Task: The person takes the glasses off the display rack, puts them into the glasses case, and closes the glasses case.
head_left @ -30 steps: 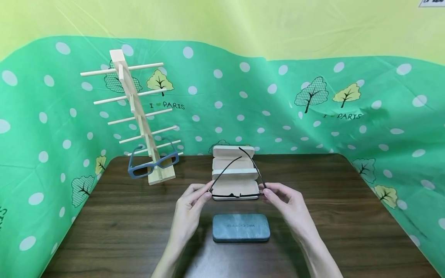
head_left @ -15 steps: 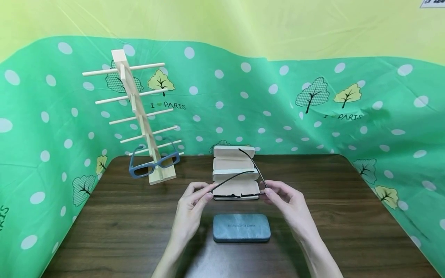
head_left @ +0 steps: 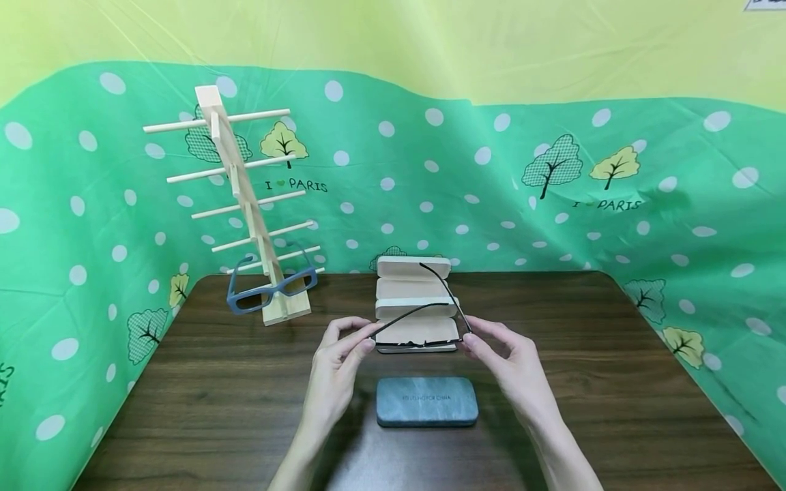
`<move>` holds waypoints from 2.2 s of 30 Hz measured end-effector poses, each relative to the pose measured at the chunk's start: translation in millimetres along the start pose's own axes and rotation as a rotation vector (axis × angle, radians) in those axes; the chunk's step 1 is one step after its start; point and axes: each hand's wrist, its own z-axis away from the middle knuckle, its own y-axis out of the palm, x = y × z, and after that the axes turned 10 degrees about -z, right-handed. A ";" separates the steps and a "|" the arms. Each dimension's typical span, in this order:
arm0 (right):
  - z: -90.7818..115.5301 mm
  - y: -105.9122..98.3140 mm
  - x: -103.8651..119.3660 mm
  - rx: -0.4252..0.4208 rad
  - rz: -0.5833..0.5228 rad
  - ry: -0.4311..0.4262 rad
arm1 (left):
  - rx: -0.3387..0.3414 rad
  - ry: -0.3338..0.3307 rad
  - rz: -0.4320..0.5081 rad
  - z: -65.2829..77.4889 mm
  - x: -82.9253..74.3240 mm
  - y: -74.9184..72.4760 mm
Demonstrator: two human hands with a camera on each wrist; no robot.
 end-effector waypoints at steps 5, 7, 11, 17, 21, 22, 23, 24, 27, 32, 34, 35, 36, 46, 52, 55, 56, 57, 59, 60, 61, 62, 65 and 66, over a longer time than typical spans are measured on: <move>-1.0 -1.5 -2.3 0.008 0.002 -0.035 | 0.017 -0.008 0.016 0.6 -1.7 -0.5; -1.7 -2.0 -3.4 0.019 0.004 -0.050 | 0.019 -0.013 0.019 0.8 -3.0 -1.5; -1.5 -1.0 -2.9 0.027 0.027 -0.077 | 0.027 -0.015 0.020 0.8 -3.9 -3.1; -0.3 -0.2 -1.8 0.016 0.110 -0.117 | 0.034 0.018 0.006 0.5 -1.1 -2.1; -0.4 -0.8 -2.3 0.017 0.132 -0.137 | 0.033 0.047 -0.006 0.1 1.1 -0.6; -0.6 -1.1 -2.7 0.019 0.131 -0.142 | 0.037 0.043 -0.005 0.1 1.2 -0.6; -0.9 -1.5 -3.1 0.022 0.128 -0.146 | 0.040 0.043 -0.006 0.0 1.3 -0.5; -1.3 -2.0 -3.4 0.025 0.127 -0.150 | 0.042 0.046 -0.010 0.0 1.2 -0.5; -2.0 -3.3 -4.3 0.034 0.122 -0.155 | 0.057 0.034 -0.008 0.0 0.9 -0.8; -2.2 -3.9 -3.9 0.040 0.133 -0.167 | 0.075 0.034 -0.016 -0.4 0.2 -1.8; -2.1 -3.6 -3.4 0.042 0.137 -0.181 | 0.079 0.038 -0.019 -0.6 -0.3 -2.3; -2.1 -3.5 -3.1 0.044 0.141 -0.189 | 0.080 0.046 -0.025 -0.6 -0.2 -2.5; -2.0 -3.4 -2.9 0.044 0.145 -0.198 | 0.082 0.048 -0.025 -0.8 -0.6 -2.8; -2.4 -4.3 -1.9 0.065 0.160 -0.233 | 0.074 0.072 -0.026 -2.2 0.9 -3.0; -3.3 -5.1 -2.7 0.084 0.179 -0.257 | 0.076 0.061 -0.018 -2.9 1.3 -2.8; -3.3 -5.3 -2.8 0.084 0.199 -0.262 | 0.083 0.054 -0.006 -2.6 1.4 -3.3; -3.2 -5.3 -2.8 0.084 0.205 -0.263 | 0.083 0.055 -0.005 -2.6 1.4 -3.4; -3.1 -5.2 -2.7 0.084 0.214 -0.264 | 0.084 0.058 -0.007 -2.5 1.4 -3.4; -2.8 -5.2 -2.7 0.087 0.228 -0.266 | 0.083 0.060 -0.009 -2.5 1.8 -3.5; -2.7 -5.1 -2.8 0.090 0.232 -0.267 | 0.082 0.062 -0.012 -2.4 2.0 -3.5; -2.6 -5.1 -2.9 0.093 0.232 -0.269 | 0.081 0.065 -0.014 -2.4 2.3 -3.3; -2.5 -5.1 -3.1 0.095 0.234 -0.270 | 0.081 0.067 -0.014 -2.5 2.6 -3.2; -2.7 -5.0 -3.9 0.106 0.229 -0.278 | 0.080 0.069 -0.006 -2.8 3.3 -2.9; -2.8 -4.9 -3.9 0.108 0.230 -0.282 | 0.081 0.066 0.001 -2.8 3.5 -2.7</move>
